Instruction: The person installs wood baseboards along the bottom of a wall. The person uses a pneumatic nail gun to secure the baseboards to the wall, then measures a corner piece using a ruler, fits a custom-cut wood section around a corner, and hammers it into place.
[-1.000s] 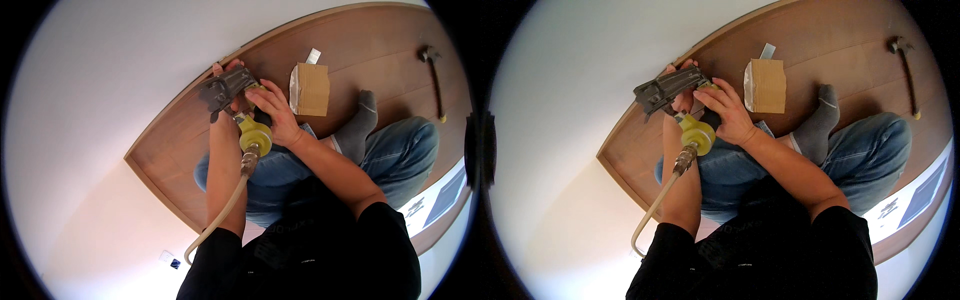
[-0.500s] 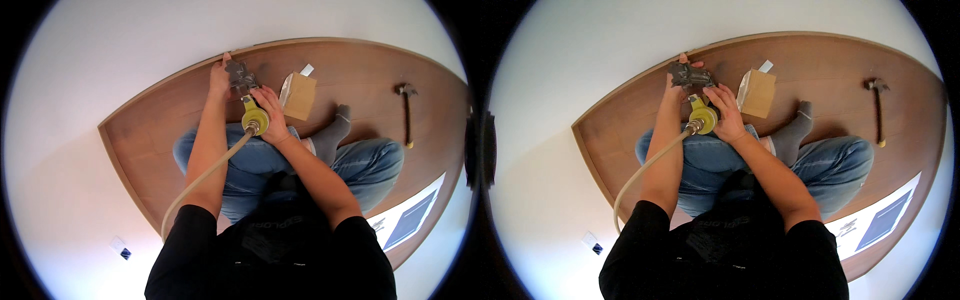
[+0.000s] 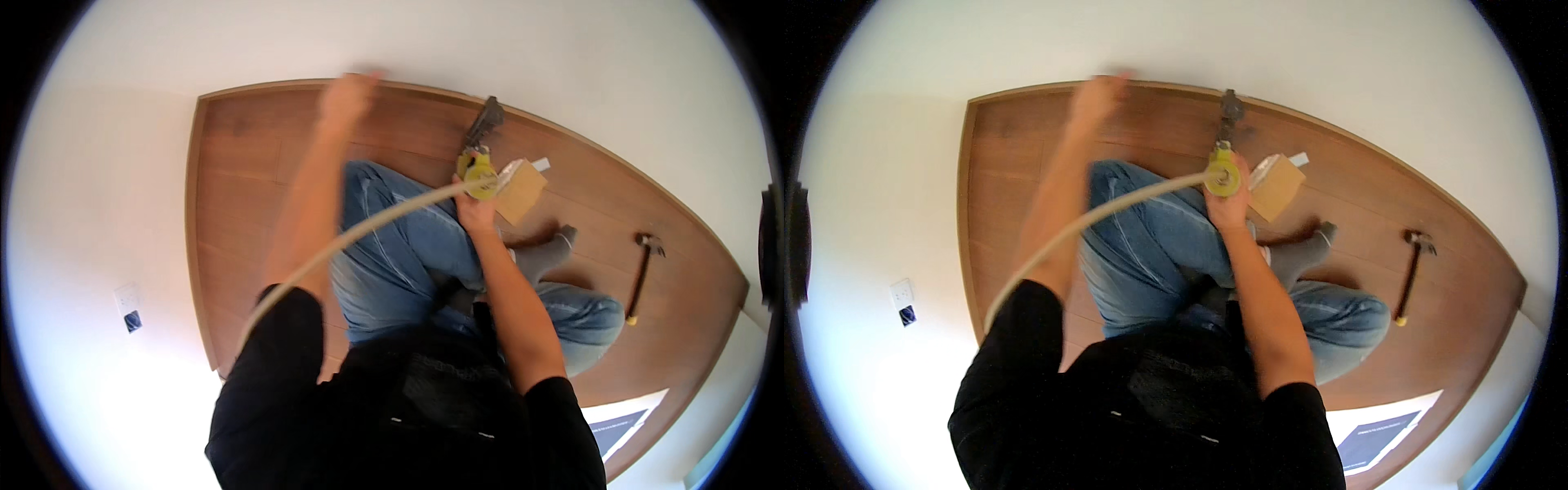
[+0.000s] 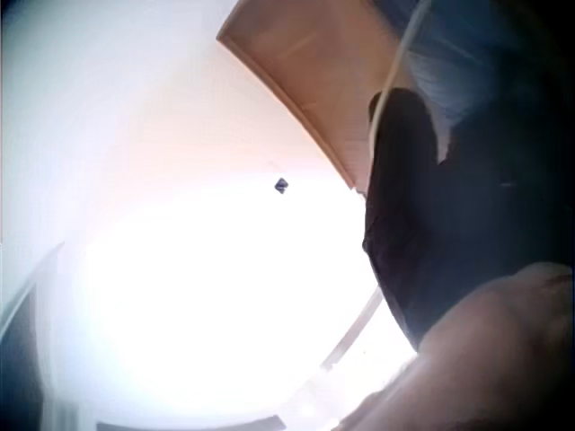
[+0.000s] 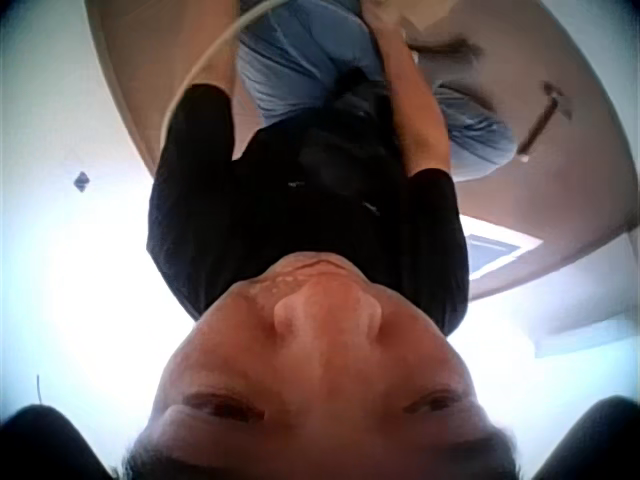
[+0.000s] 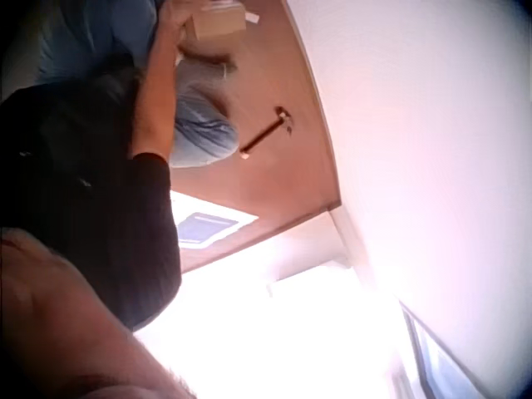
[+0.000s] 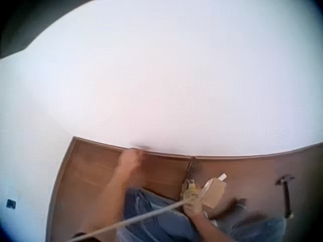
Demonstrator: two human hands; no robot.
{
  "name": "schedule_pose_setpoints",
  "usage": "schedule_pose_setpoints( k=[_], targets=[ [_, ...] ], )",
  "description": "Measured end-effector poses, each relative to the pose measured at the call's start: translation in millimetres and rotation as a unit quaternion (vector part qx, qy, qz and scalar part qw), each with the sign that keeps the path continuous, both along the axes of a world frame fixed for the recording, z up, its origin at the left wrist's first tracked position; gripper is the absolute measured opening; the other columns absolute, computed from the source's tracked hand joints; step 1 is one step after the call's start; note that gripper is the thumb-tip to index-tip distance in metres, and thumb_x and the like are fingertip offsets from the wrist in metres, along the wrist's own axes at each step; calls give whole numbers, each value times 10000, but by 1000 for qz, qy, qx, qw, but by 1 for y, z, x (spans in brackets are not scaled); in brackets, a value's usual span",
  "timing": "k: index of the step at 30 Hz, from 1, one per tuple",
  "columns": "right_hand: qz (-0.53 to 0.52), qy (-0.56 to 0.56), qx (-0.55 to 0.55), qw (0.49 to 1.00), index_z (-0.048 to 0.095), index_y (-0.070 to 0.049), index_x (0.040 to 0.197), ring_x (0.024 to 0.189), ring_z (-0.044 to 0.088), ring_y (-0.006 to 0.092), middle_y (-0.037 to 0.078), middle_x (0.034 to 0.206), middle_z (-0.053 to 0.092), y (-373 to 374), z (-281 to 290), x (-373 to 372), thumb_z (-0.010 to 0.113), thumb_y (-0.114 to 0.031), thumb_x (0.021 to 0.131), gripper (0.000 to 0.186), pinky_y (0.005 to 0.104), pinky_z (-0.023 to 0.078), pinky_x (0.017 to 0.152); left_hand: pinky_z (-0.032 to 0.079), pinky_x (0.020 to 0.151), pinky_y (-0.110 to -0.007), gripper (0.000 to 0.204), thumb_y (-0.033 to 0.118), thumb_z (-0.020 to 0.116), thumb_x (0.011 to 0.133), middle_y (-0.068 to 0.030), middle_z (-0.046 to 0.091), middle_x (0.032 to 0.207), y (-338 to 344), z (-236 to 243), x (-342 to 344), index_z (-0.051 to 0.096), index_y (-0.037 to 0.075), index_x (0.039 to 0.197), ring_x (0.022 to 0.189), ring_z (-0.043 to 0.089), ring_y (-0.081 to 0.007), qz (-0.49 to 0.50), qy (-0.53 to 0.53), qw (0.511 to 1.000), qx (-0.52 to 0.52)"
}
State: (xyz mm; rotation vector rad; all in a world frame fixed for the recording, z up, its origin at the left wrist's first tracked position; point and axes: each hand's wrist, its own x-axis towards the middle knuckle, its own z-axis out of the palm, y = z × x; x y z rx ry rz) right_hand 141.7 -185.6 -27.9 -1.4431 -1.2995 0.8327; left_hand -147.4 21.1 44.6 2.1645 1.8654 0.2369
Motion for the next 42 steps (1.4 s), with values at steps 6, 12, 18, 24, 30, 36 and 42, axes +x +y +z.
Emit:
schedule_pose_setpoints(
  k=[6,12,18,24,30,36,42],
  targets=[
    [2,-74,-36,997,615,-6,1374,1321,542,453,254,1383,600,2,-3,-6,797,-78,819,587,480,433,1143,531,848,-498,486,460,560,1074,-247,735,1034,-157,50,-205,732,10,1135,1004,692,-452,239,-28,971,10],
    [-16,-94,-28,995,632,-4,1350,1347,530,449,237,1402,600,-6,3,10,808,-104,838,551,480,421,1167,451,1119,-513,563,461,596,1067,-245,597,1455,-378,-48,-311,584,52,1453,1357,536,-440,333,67,935,-107],
    [64,-208,97,971,681,-63,1284,1364,535,434,136,1341,654,-34,80,-38,810,-67,850,452,496,428,1156,410,1170,-526,616,466,603,1059,-206,509,1578,-501,-79,-388,520,66,1519,1459,467,-414,364,153,917,-48],
    [127,-399,139,897,633,-119,1388,1319,578,394,215,1412,613,-13,116,-25,797,-158,895,521,469,485,1091,311,1243,-535,590,368,548,1086,-251,409,1644,-420,-64,-414,467,14,1551,1507,396,-420,234,132,960,-80],
    [299,-361,179,865,706,-2,1270,1395,550,456,227,1312,698,55,204,-130,810,-101,842,452,513,470,1147,225,1288,-539,605,258,486,1071,-250,266,1720,-441,-84,-423,379,-11,1602,1589,236,-454,212,69,975,7],
    [489,-376,122,778,690,-49,1326,1419,517,454,168,1340,695,113,295,-226,786,-107,830,509,514,463,1154,154,1313,-546,628,264,445,1070,-236,210,1744,-440,-72,-425,340,-13,1624,1627,153,-419,213,40,974,-71],
    [533,-444,90,715,693,-56,1299,1391,539,465,163,1325,699,105,384,-324,783,-60,809,498,523,490,1131,69,1321,-551,652,311,413,1080,-224,141,1767,-431,-88,-440,313,-15,1636,1648,37,-412,198,24,969,-143]
  ],
)
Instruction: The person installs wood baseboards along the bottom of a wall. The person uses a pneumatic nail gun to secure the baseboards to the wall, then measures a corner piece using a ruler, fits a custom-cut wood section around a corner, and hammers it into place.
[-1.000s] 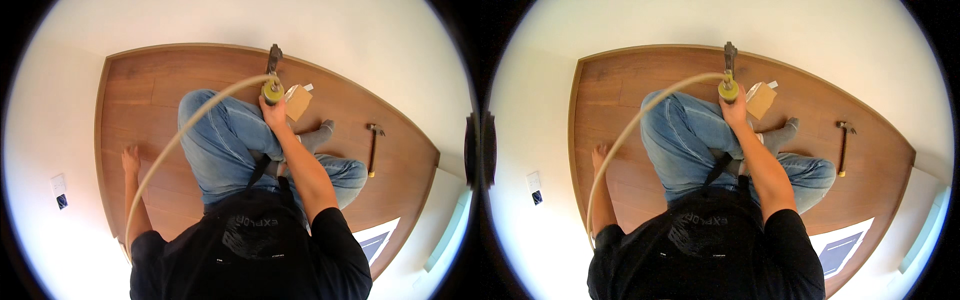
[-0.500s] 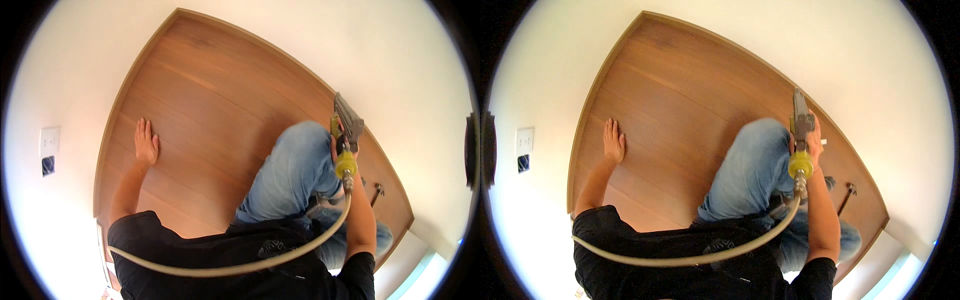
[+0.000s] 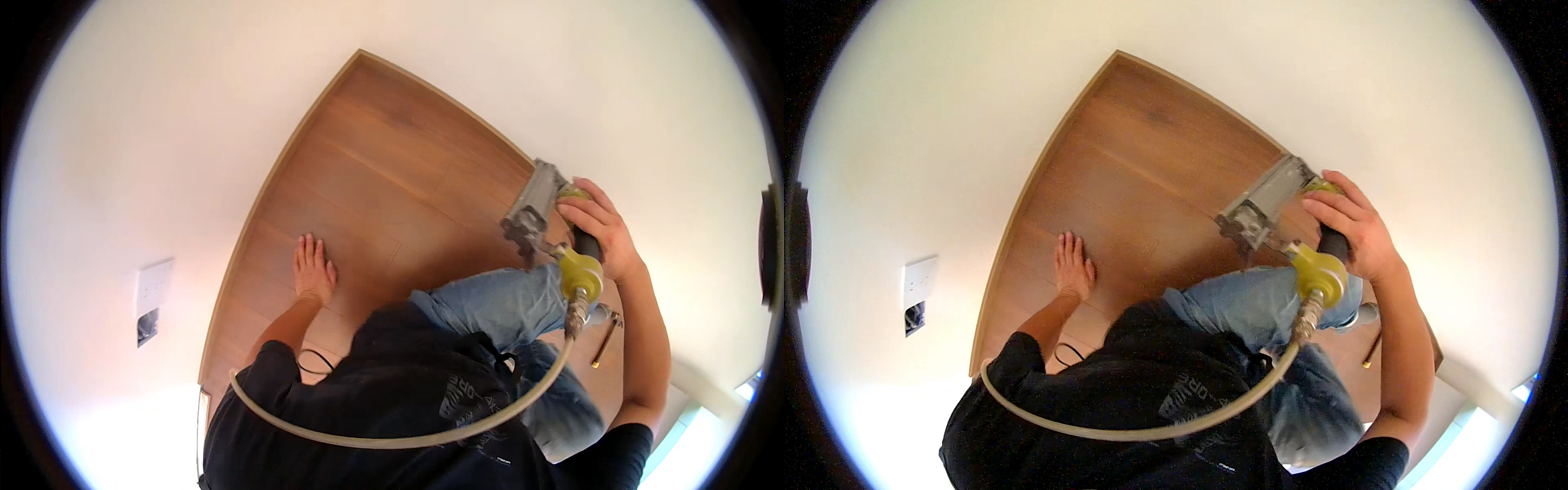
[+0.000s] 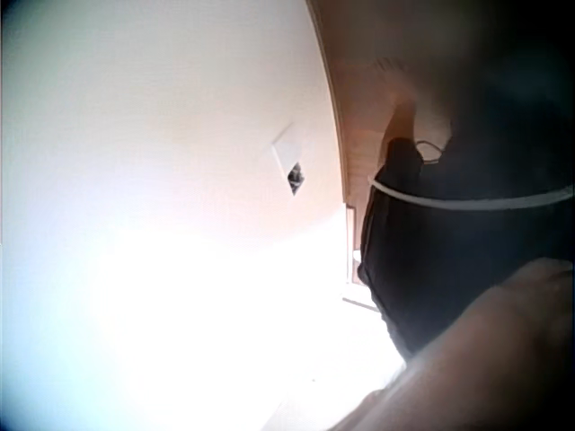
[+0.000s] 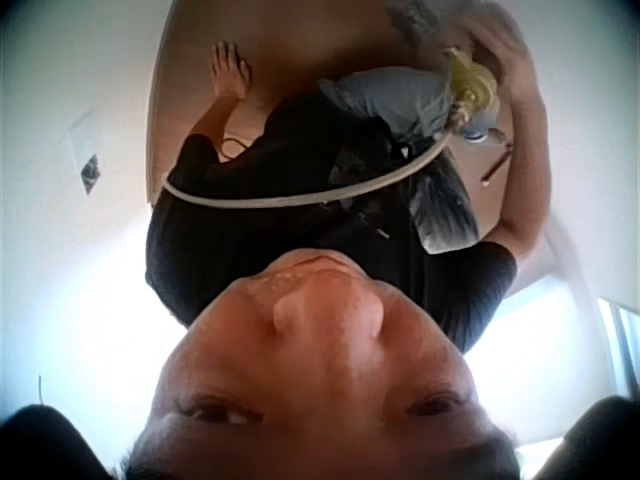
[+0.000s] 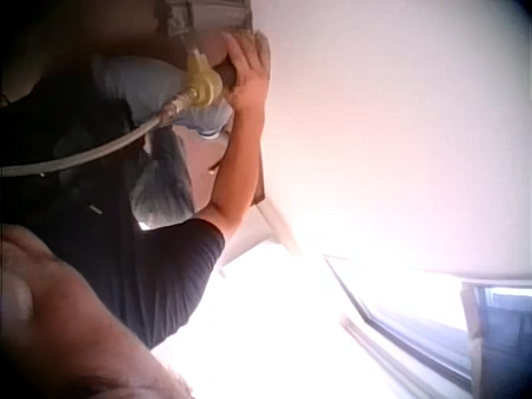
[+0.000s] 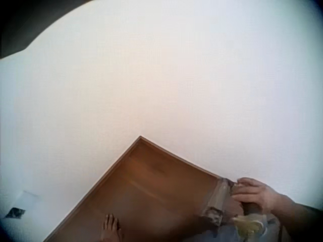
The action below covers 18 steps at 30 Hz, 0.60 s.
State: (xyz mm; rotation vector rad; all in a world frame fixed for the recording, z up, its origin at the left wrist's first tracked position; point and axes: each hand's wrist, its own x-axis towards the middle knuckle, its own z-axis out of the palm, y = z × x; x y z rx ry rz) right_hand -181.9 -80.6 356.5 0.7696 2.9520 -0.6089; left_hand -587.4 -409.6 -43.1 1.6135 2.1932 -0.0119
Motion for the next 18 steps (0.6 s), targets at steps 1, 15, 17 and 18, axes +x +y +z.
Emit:
schedule_pose_setpoints(
  k=[1,15,17,18],
  targets=[
    [-13,18,44,999,694,-61,1293,1378,548,479,168,1319,702,-10,6,-3,769,-34,809,491,529,499,1122,69,1321,-551,652,311,413,1080,-224,141,1767,-5,2,-1,313,-15,1636,1648,37,-412,-4,4,1000,0],
    [-336,-20,403,851,725,-31,1230,1409,556,435,152,1335,703,-275,18,119,736,-43,943,287,529,479,1165,104,1288,-615,675,268,516,1026,-283,250,1706,-6,-6,1,361,-84,1580,1606,136,-484,-86,9,983,159],
    [-487,111,301,812,690,-20,1297,1339,602,375,151,1406,648,-291,7,133,691,-51,981,318,486,533,1100,121,1287,-614,663,265,522,1021,-282,285,1693,-1,-7,12,386,-84,1567,1600,169,-483,-85,4,979,186],
    [-551,203,250,770,673,-15,1331,1303,626,345,151,1441,621,-295,-12,134,668,-55,1000,333,464,560,1067,125,1288,-612,665,258,535,1004,-266,301,1692,-3,-9,5,399,-74,1565,1599,175,-483,-77,18,978,192]
  ],
)
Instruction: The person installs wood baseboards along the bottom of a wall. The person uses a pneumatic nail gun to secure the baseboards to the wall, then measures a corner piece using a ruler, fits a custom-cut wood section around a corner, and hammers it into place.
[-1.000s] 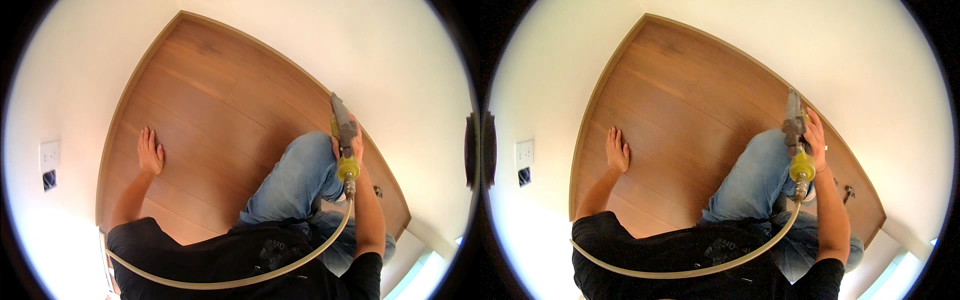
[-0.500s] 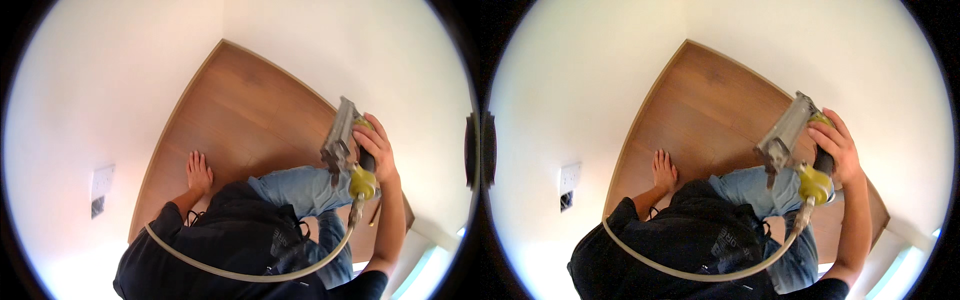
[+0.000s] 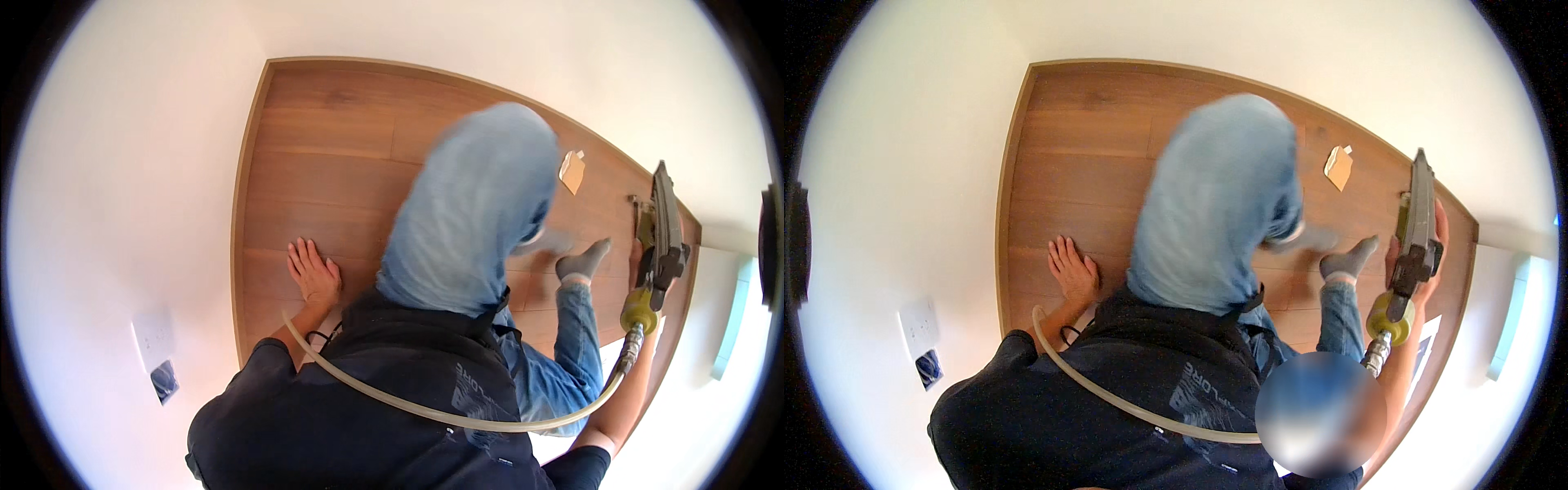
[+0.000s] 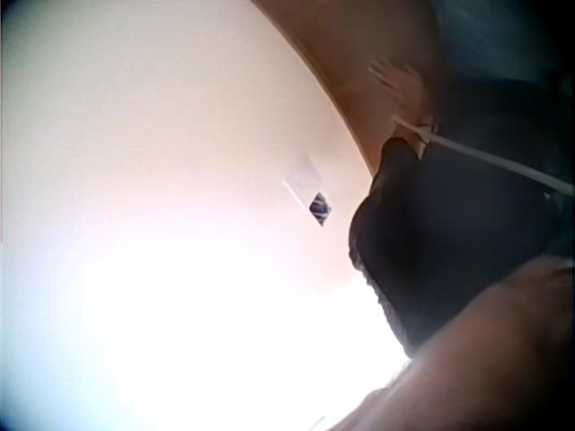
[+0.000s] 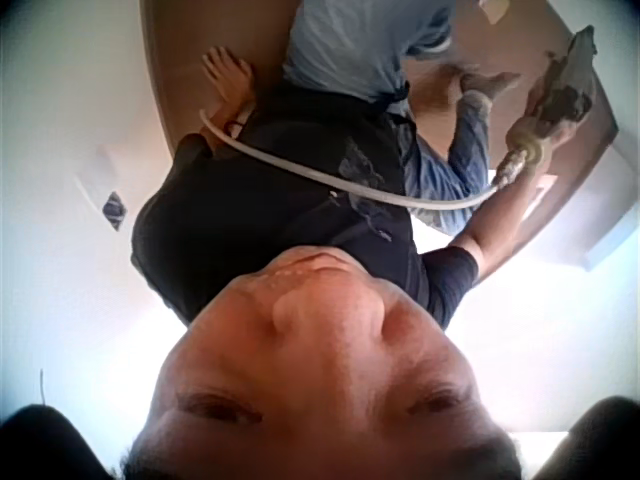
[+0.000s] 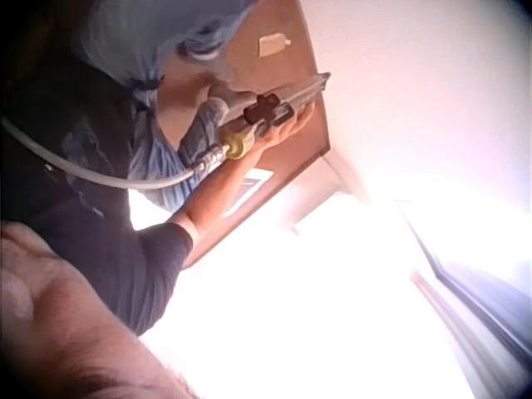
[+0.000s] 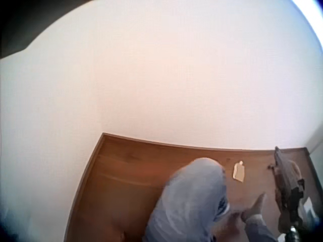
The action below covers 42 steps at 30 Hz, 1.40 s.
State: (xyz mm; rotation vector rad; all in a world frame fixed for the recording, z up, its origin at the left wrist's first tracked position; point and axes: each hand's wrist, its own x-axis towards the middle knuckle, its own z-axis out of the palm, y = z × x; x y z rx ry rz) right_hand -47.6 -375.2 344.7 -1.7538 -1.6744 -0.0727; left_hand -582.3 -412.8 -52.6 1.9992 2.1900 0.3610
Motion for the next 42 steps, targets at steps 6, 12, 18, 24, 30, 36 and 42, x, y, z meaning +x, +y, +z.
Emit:
schedule_pose_setpoints(
  k=[6,12,18,24,30,36,42],
  targets=[
    [46,382,-79,920,544,-48,1487,1355,569,298,175,1479,583,18,-122,-25,667,-83,1000,503,422,462,1115,208,1263,-577,611,269,574,990,-227,404,1632,2,-8,-9,479,-12,1524,1556,291,-433,31,35,998,38],
    [133,144,-133,972,594,-72,1387,1376,526,401,219,1415,574,82,-170,-116,744,-78,875,534,484,407,1152,543,882,-355,225,180,635,1053,-104,724,1062,173,60,-42,684,-2,1177,945,680,-229,240,-434,857,138],
    [111,196,-129,966,531,-58,1464,1404,502,401,182,1425,587,144,-264,-131,735,-87,935,567,491,368,1194,558,845,-287,250,116,673,1012,-95,746,1084,405,181,85,700,0,1231,962,708,-151,86,-583,804,79],
    [105,194,-45,974,611,-19,1276,1178,632,433,188,1168,677,203,-323,-161,789,-80,875,444,551,472,1128,548,824,-315,365,417,604,1090,-53,729,1122,472,66,199,671,71,1185,945,681,-149,146,-616,694,-343],
    [126,103,-52,985,605,-39,1267,1223,620,442,172,1136,686,223,-381,-135,800,-27,839,470,618,423,1148,534,840,-300,478,497,614,1083,-45,733,1132,471,18,214,674,49,1239,980,688,-136,116,-597,729,-315],
    [95,217,-40,971,604,-41,1288,1253,592,498,198,1194,679,248,-392,-163,801,-24,833,495,609,432,1145,509,799,-297,383,457,637,1082,-23,772,1043,475,5,217,725,84,1087,909,697,-120,177,-600,740,-248],
    [122,176,-58,975,582,-47,1429,1191,626,453,187,1267,698,249,-395,-160,773,-76,866,595,528,499,1061,499,773,-290,361,446,649,1077,-10,777,1026,476,11,217,731,97,1037,885,706,-113,195,-600,747,-211]
  ],
)
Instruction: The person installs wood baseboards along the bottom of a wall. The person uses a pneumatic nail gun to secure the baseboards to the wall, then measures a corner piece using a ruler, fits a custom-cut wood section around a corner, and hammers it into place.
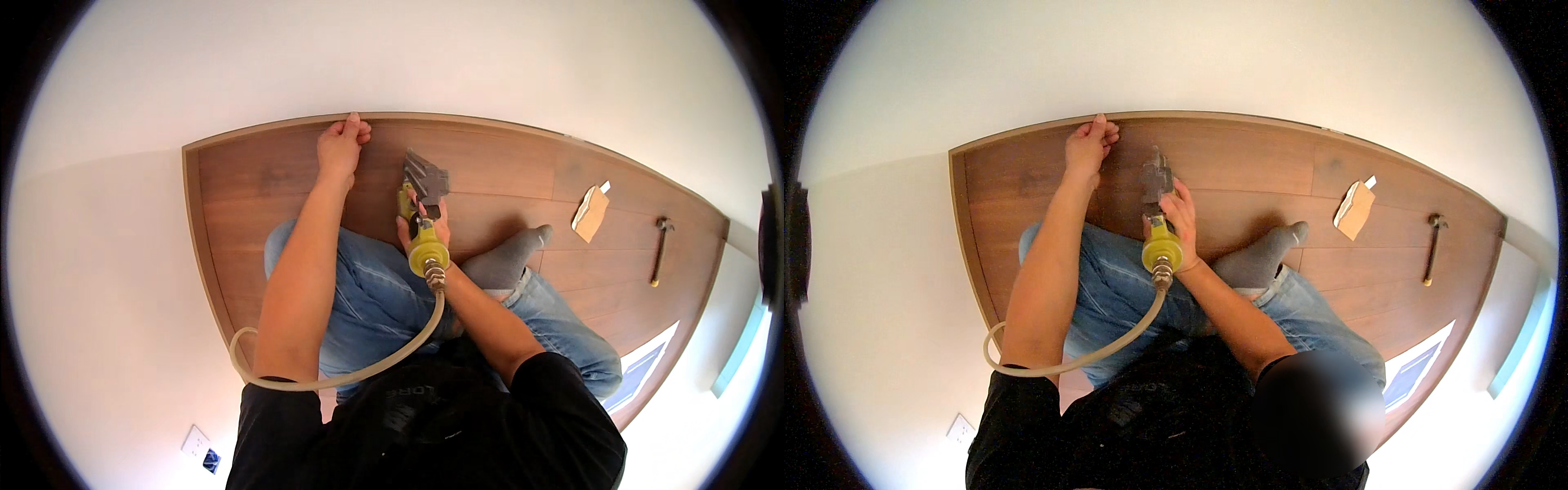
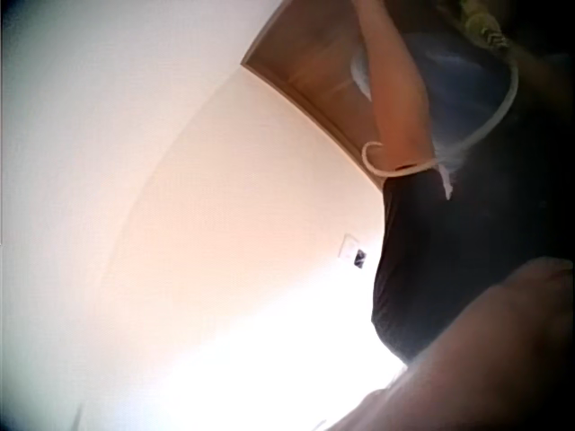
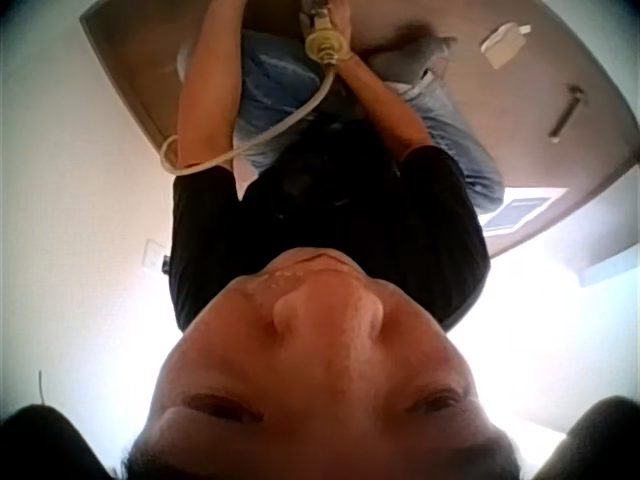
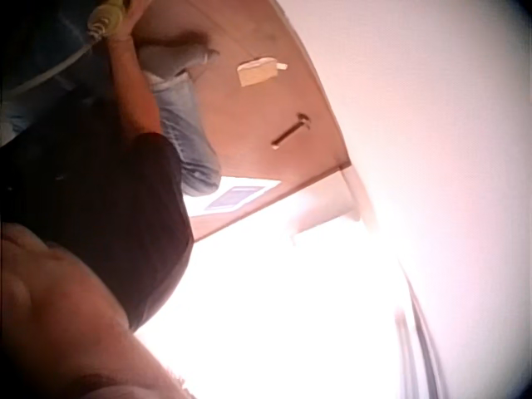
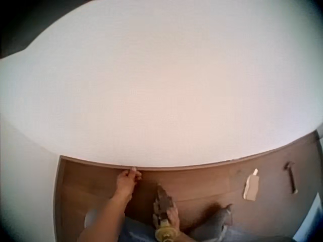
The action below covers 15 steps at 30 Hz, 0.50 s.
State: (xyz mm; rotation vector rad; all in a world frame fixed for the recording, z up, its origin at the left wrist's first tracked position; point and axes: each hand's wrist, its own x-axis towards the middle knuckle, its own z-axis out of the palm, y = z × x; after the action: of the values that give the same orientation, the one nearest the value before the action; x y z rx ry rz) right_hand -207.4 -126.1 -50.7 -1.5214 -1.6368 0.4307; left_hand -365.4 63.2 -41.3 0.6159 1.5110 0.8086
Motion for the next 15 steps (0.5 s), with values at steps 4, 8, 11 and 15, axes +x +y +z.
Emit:
schedule_pose_setpoints(
  k=[4,8,11,15],
  targets=[
    [6,-15,29,999,578,-22,1436,1199,629,460,185,1270,705,2,-11,2,771,-78,868,602,564,475,1105,532,746,-292,363,402,672,1071,-28,771,955,-1,8,5,749,56,996,812,688,-113,13,23,1000,-3],
    [-33,51,59,996,626,-14,1365,1188,641,456,183,1248,707,5,4,-12,760,-65,865,520,608,454,1132,534,746,-289,370,423,678,1064,-29,781,979,-9,12,-2,751,62,1022,818,701,-115,7,28,1000,0],
    [-9,31,39,999,642,-5,1330,1209,625,451,183,1239,702,5,2,-10,764,-65,860,489,586,456,1129,534,746,-291,379,439,680,1060,-28,786,989,-11,13,-2,751,67,1042,818,707,-115,9,21,1000,-4],
    [2,58,24,998,647,6,1269,1217,614,446,184,1250,689,11,16,-7,779,-49,841,452,587,443,1134,535,750,-292,382,450,684,1055,-26,787,989,-11,15,-1,753,75,1044,807,707,-118,22,16,1000,-9]
  ],
)
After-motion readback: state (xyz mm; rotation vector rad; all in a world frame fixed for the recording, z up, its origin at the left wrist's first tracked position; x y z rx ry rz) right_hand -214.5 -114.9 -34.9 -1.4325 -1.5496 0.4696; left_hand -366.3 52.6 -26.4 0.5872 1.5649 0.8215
